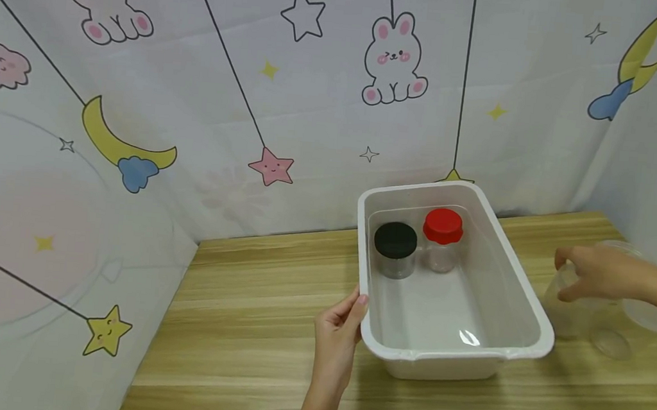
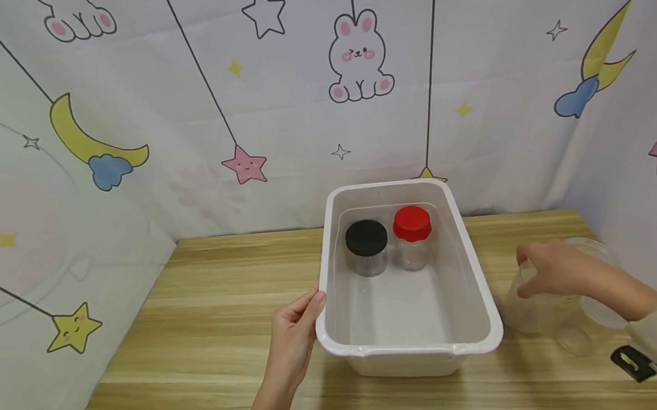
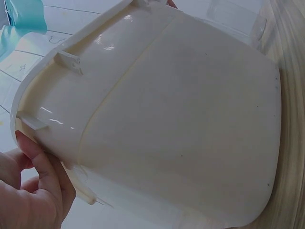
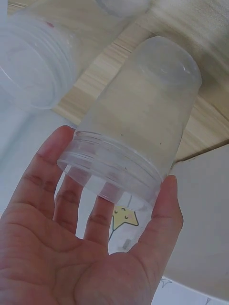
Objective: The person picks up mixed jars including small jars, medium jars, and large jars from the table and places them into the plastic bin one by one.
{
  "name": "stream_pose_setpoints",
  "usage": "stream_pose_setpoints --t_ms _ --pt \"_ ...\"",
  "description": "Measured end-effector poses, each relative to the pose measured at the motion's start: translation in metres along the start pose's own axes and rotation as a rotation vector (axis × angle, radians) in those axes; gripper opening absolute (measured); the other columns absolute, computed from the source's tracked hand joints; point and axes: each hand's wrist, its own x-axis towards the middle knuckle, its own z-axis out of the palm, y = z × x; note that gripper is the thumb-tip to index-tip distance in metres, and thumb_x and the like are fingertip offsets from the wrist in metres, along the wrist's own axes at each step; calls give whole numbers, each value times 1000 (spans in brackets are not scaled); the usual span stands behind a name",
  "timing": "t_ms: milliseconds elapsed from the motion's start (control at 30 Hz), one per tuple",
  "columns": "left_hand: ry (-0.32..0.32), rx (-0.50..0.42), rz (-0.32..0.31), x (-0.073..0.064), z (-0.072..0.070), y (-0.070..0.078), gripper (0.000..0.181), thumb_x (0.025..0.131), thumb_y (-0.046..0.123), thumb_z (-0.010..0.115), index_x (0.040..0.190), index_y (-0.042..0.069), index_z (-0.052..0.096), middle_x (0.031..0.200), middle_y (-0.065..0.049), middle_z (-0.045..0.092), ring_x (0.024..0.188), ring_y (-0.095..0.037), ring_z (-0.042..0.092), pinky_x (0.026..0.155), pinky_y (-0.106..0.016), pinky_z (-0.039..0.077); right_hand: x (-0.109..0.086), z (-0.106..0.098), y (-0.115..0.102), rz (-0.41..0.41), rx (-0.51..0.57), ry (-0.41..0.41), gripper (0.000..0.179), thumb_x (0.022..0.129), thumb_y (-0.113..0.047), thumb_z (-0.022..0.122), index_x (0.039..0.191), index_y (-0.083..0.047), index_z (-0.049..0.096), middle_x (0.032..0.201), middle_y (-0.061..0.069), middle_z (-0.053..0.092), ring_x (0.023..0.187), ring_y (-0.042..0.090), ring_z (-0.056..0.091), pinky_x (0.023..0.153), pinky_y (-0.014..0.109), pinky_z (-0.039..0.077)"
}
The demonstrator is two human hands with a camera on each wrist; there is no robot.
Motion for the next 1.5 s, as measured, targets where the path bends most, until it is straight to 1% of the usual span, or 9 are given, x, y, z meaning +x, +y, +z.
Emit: stream_pose_setpoints --t_ms 333,567,700,800,867,1033,1133,1333,1500 --pt "-9 -8 9 0 -1 -1 34 99 5 62 128 -11 57 129 -25 60 108 -27 64 86 -34 57 3 -10 -1 -12 -15 39 52 72 -25 88 102 7 62 86 8 67 80 28 64 61 41 54" --pt "-14 -7 8 1 0 -1 34 98 5 62 128 -12 57 130 -25 59 107 -25 64 88 -39 56 3 -16 -5 -26 -37 68 47 71 -22 88 99 6 63 78 2 60 71 19 53 59 35 48" --pt "-11 -8 10 0 0 -1 35 98 5 62 128 -12 57 130 -25 59 107 -24 65 86 -35 57 4 -22 -6 -42 -60 90 42 69 -21 89 94 2 64 79 2 62 71 17 54 60 35 49" --pt "-6 -10 7 -1 0 -1 35 98 6 62 128 -12 56 131 -26 58 104 -20 65 84 -31 57 5 -27 -8 -41 -34 89 38 70 -19 88 93 -1 64 70 -1 55 64 14 48 55 29 44" --pt "-4 -10 6 -1 0 -1 35 99 6 62 129 -12 56 131 -26 58 102 -18 66 83 -29 57 5 -31 -10 -47 -28 98 36 71 -19 87 93 -1 64 70 -2 54 64 13 47 55 28 43" --pt "-6 -5 5 0 0 0 36 99 6 62 129 -11 56 131 -27 58 100 -16 66 82 -28 58 5 -41 -14 -42 -59 127 38 69 -19 88 93 1 66 80 3 63 73 20 57 60 36 50" --pt "-9 -1 6 0 -1 0 35 99 6 62 129 -11 57 130 -26 59 100 -15 66 81 -27 58 7 -47 -17 -23 -76 122 39 69 -20 88 93 2 66 78 5 64 73 23 59 60 39 51" --pt "-10 0 3 0 0 0 35 99 6 62 129 -11 57 129 -27 59 99 -15 66 80 -27 58 7 -58 -22 3 -98 97 39 72 -22 86 95 2 65 74 4 61 69 21 54 58 37 48" --pt "-10 -3 2 0 -1 0 35 99 6 62 129 -11 56 130 -27 59 101 -16 66 81 -27 58 8 -68 -23 12 -97 78 42 76 -21 84 99 7 64 81 10 65 75 28 61 61 42 53"
